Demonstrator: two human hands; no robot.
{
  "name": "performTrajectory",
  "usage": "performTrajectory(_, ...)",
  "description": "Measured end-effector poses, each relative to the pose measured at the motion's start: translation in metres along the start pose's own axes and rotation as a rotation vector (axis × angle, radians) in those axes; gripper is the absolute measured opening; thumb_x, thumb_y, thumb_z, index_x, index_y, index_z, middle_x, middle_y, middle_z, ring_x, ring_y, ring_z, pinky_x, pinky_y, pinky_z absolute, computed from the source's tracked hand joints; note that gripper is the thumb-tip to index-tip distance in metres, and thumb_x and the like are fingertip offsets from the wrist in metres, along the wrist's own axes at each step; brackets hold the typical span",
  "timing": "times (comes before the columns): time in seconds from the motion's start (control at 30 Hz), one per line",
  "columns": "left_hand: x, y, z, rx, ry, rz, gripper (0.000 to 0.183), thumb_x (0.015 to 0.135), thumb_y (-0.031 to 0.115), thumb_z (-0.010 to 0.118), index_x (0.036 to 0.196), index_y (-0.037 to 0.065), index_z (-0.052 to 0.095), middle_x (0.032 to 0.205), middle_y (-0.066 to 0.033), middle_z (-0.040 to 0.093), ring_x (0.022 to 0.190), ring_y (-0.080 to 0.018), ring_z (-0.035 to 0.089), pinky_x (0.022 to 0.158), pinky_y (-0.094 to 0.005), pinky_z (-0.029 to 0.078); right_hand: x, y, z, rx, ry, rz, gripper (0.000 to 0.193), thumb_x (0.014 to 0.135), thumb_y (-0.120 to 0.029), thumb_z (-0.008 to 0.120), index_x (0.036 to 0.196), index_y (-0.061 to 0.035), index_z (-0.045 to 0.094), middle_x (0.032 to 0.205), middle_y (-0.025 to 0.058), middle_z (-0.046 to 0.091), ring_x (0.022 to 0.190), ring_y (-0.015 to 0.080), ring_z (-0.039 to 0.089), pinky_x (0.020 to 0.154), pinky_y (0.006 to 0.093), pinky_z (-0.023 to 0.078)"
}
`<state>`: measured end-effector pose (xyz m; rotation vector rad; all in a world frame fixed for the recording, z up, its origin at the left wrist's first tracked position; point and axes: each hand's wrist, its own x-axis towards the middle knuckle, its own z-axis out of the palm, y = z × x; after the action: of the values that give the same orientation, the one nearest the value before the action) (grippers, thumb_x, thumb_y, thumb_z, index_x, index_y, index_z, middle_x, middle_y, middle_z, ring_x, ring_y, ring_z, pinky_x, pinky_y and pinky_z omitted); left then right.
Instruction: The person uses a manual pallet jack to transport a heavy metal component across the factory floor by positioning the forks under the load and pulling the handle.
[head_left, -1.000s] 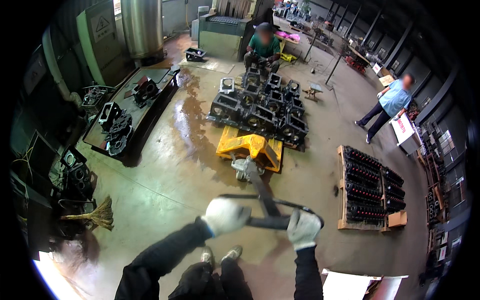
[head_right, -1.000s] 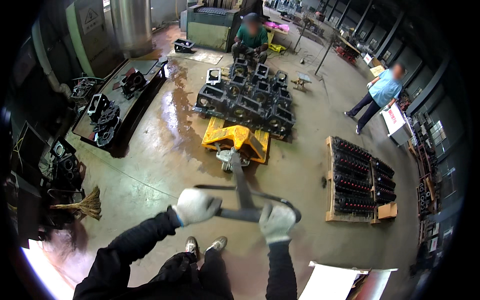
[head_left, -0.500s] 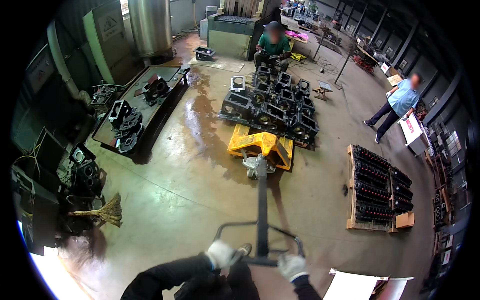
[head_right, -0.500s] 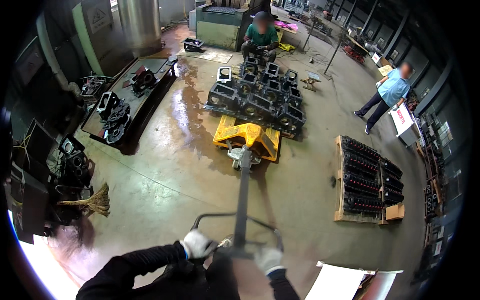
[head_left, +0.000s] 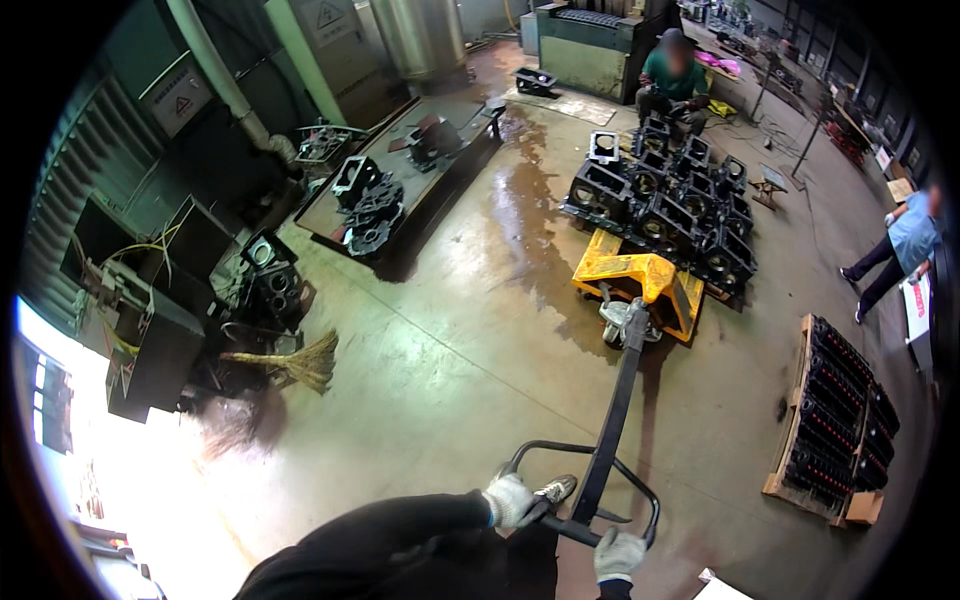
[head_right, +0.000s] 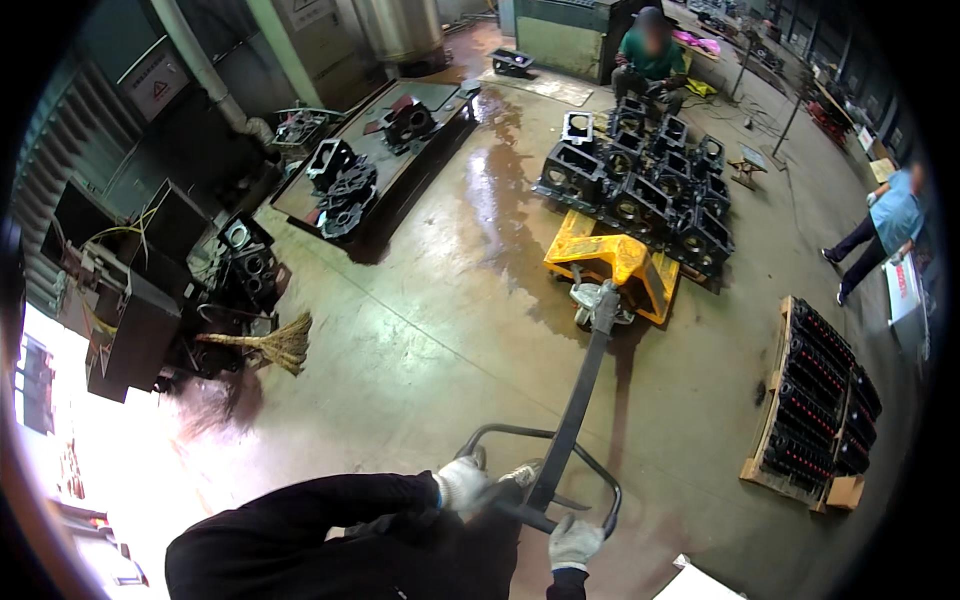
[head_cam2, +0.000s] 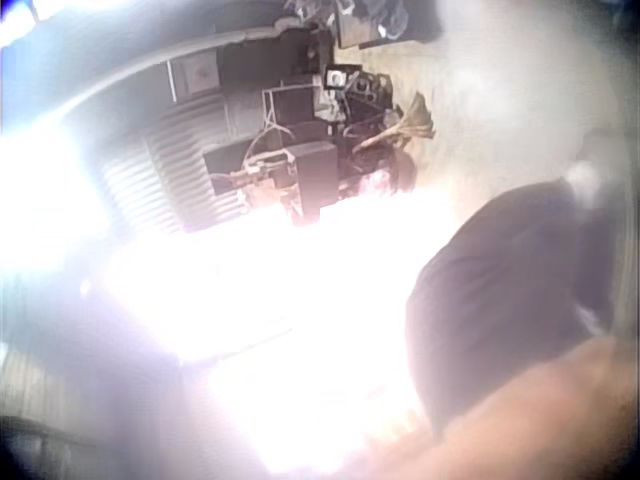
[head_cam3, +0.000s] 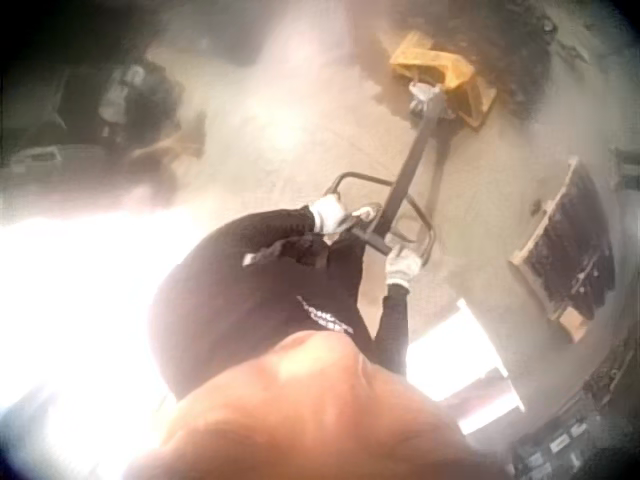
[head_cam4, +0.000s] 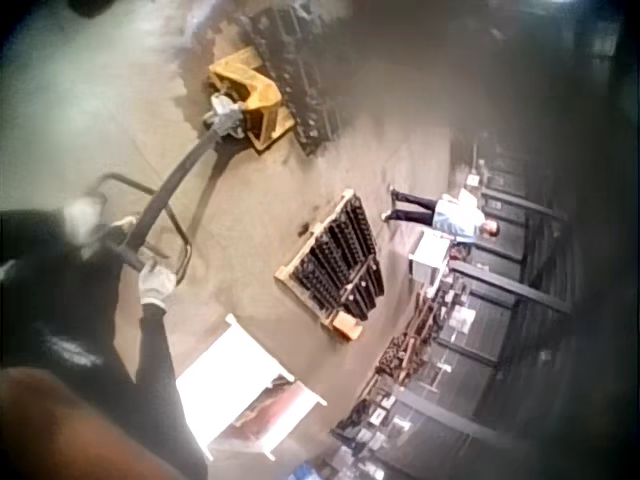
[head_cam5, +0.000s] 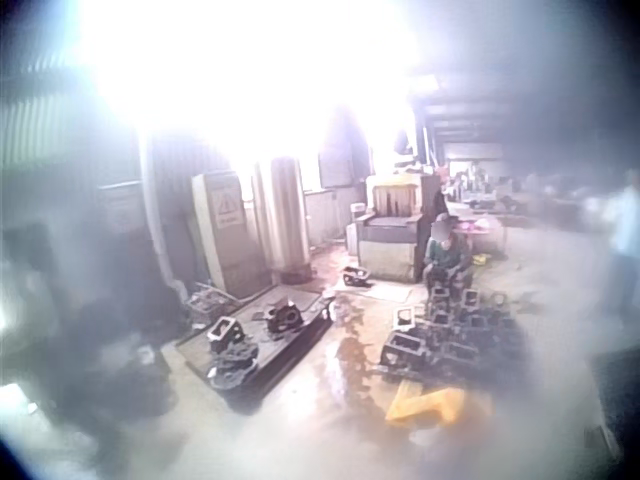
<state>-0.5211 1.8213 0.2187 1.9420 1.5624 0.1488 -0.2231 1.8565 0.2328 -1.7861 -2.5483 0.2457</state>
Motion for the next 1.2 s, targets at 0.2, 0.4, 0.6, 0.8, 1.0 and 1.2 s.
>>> performTrajectory(0.2, 0.029, 0.029, -0.087, 0.016, -0.003, -0.022, 0.028, 0.094, 0.037, 0.053, 0.083, 0.017, 0.07, 0.069, -0.0142, 0.066, 0.064, -0.0383, 0.064, 0.063, -0.0516, 0.051, 0.061, 0.018, -0.067, 0.126, 0.111, -0.204, 0.038, 0.093, -0.023, 0.06, 0.058, -0.0075, 0.061, 0.057, 0.019, 0.06, 0.055, 0.0424, 0.06, 0.067, 0.0529, 0.049)
performTrajectory(0.4, 0.119, 0.051, -0.258, 0.125, 0.446, -0.035, 0.044, 0.099, 0.04, 0.05, 0.072, 0.015, 0.074, 0.066, -0.0133, 0.066, 0.057, -0.0349, 0.065, 0.052, -0.0467, 0.05, 0.211, 0.006, -0.177, -0.013, 0.666, -0.019, 0.028, 0.091, -0.021, 0.064, 0.068, -0.0065, 0.059, 0.066, 0.0177, 0.061, 0.06, 0.0404, 0.058, 0.057, 0.0507, 0.045)
performTrajectory(0.6, 0.047, 0.042, -0.161, 0.055, 0.32, 0.113, 0.037, 0.096, 0.039, 0.055, 0.07, 0.017, 0.071, 0.061, -0.0122, 0.063, 0.053, -0.033, 0.063, 0.051, -0.0466, 0.05, 0.107, -0.008, -0.098, 0.034, 0.7, 0.022, 0.033, 0.092, -0.024, 0.061, 0.065, -0.0042, 0.063, 0.058, 0.0211, 0.054, 0.061, 0.0439, 0.057, 0.066, 0.0534, 0.045)
performTrajectory(0.8, 0.003, 0.003, 0.004, 0.04, -0.305, -0.056, 0.033, 0.097, 0.04, 0.046, 0.094, 0.017, 0.07, 0.086, -0.0161, 0.072, 0.075, -0.042, 0.068, 0.073, -0.0531, 0.054, -0.004, -0.001, 0.02, 0.13, 0.017, -0.051, 0.042, 0.093, -0.031, 0.057, 0.058, -0.0097, 0.063, 0.057, 0.0153, 0.061, 0.057, 0.0387, 0.061, 0.064, 0.0524, 0.046)
performTrajectory(1.0, 0.059, 0.031, -0.163, 0.104, 0.354, 0.162, 0.029, 0.095, 0.036, 0.056, 0.078, 0.019, 0.071, 0.062, -0.0112, 0.064, 0.053, -0.0335, 0.062, 0.049, -0.047, 0.048, 0.126, 0.0, -0.107, 0.012, 0.459, -0.085, 0.04, 0.09, -0.03, 0.063, 0.057, -0.0068, 0.063, 0.058, 0.0195, 0.058, 0.056, 0.0411, 0.057, 0.069, 0.0512, 0.046)
performTrajectory(1.2, 0.132, 0.044, -0.259, 0.207, 0.627, 0.074, 0.039, 0.097, 0.035, 0.052, 0.069, 0.013, 0.067, 0.059, -0.0142, 0.062, 0.049, -0.0368, 0.059, 0.046, -0.0475, 0.046, 0.222, -0.006, -0.184, -0.073, 0.92, -0.048, 0.035, 0.087, -0.025, 0.067, 0.057, -0.0104, 0.055, 0.057, 0.014, 0.053, 0.056, 0.0355, 0.053, 0.057, 0.0465, 0.042)
